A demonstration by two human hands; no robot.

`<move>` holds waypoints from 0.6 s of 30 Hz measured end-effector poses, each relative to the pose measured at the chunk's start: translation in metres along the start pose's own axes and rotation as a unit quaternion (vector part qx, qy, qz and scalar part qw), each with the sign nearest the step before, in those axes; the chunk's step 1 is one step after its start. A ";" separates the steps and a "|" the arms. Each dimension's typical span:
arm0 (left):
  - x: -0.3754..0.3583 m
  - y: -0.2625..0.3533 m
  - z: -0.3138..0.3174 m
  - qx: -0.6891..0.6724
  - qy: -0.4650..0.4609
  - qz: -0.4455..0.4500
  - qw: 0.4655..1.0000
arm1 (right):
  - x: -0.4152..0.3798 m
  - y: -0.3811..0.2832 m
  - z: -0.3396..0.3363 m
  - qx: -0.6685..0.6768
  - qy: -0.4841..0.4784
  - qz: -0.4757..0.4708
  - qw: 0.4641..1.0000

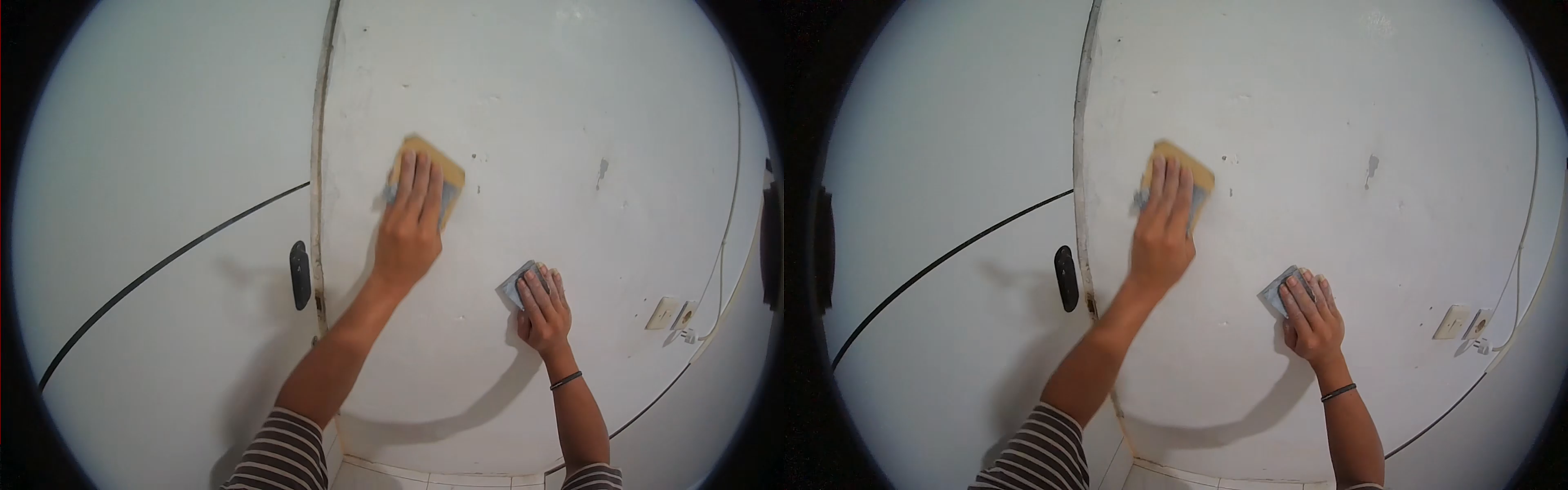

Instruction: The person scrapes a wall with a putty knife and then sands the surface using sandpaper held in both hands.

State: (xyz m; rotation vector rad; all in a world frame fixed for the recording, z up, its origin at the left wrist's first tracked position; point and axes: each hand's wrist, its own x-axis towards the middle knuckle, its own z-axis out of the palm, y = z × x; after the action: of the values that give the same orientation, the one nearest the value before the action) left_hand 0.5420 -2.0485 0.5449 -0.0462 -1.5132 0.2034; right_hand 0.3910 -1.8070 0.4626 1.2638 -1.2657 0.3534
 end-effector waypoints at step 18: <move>-0.197 0.056 -0.024 -0.039 -0.127 -0.110 0.985 | 0.027 0.067 -0.053 -0.055 -0.008 0.033 0.998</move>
State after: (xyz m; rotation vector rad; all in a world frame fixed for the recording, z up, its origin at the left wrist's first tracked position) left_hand 0.5510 -2.0234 0.3402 0.0872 -1.7665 -0.0303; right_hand 0.3741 -1.7503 0.5297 1.1348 -1.3253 0.3179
